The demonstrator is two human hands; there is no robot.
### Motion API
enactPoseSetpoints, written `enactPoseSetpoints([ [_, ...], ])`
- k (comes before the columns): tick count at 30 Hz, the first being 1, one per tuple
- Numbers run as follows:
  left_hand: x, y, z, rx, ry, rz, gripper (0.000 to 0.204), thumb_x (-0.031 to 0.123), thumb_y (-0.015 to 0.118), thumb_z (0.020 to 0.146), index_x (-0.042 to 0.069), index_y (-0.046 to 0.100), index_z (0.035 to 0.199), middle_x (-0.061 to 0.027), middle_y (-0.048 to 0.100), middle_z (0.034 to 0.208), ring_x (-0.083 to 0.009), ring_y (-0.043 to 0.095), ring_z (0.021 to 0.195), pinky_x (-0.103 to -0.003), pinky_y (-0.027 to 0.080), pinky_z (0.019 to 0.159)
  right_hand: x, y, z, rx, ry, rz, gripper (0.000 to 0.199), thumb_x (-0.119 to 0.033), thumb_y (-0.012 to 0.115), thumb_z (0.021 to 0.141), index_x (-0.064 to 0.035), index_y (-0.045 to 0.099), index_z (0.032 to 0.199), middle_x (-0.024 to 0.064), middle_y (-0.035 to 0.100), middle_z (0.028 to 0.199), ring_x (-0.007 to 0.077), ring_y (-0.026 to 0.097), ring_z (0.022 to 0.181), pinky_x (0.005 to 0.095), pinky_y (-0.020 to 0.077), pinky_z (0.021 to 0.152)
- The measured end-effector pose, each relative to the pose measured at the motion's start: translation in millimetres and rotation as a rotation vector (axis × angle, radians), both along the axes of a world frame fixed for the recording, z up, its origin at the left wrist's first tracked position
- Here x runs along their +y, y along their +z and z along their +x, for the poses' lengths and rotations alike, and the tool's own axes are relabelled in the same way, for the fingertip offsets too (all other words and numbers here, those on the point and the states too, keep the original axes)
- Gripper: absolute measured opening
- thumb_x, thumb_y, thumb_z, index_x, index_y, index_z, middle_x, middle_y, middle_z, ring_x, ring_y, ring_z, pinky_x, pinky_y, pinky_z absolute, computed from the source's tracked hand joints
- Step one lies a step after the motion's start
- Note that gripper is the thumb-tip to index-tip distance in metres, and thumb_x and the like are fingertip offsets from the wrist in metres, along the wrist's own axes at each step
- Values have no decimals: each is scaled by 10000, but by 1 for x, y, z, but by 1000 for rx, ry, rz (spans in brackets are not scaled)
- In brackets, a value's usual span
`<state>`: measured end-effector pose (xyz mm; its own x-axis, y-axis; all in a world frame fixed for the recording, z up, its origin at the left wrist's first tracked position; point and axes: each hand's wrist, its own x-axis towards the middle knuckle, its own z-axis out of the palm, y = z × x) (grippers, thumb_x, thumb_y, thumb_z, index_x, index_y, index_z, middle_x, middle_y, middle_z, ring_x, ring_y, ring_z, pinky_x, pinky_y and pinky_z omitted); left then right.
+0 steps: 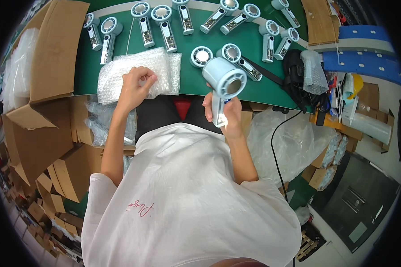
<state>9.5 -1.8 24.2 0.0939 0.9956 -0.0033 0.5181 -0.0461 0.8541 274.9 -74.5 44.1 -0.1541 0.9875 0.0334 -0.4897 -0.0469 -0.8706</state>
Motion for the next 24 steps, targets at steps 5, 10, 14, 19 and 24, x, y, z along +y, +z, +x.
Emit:
enactPoseSetpoints([
  [5,1,-2,-2,-52,9,1,128,118,727,823,54,650,744,-15,591,737,-153,491,707,-283,398,714,7,3,-3,281,189,-183,772,-635,463,972,38,436,1350,133,628,922,127,530,591,236,400,467],
  [10,0,0,-1,53,-58,56,119,72,739,806,9,641,784,-40,568,761,-157,480,721,-266,420,693,13,6,-10,191,179,-195,742,-611,342,1019,38,440,1363,113,623,909,111,513,611,235,417,501],
  [14,1,1,2,42,-51,70,166,123,751,803,60,624,717,-5,555,694,-158,484,707,-296,398,705,14,3,-16,33,99,-202,693,-573,383,1028,36,431,1355,101,609,888,115,500,604,236,426,514],
  [19,0,1,2,88,-43,58,180,143,768,791,69,622,715,0,547,690,-159,481,716,-305,384,757,8,-5,-17,17,81,-133,614,-508,433,1037,13,419,1361,105,603,933,116,503,637,238,434,544],
  [24,0,0,1,28,-58,17,197,166,773,790,76,618,708,3,542,688,-161,478,729,-315,356,820,6,-6,-19,-34,49,-129,531,-403,522,1027,-11,411,1367,115,599,998,121,512,685,234,444,588],
])
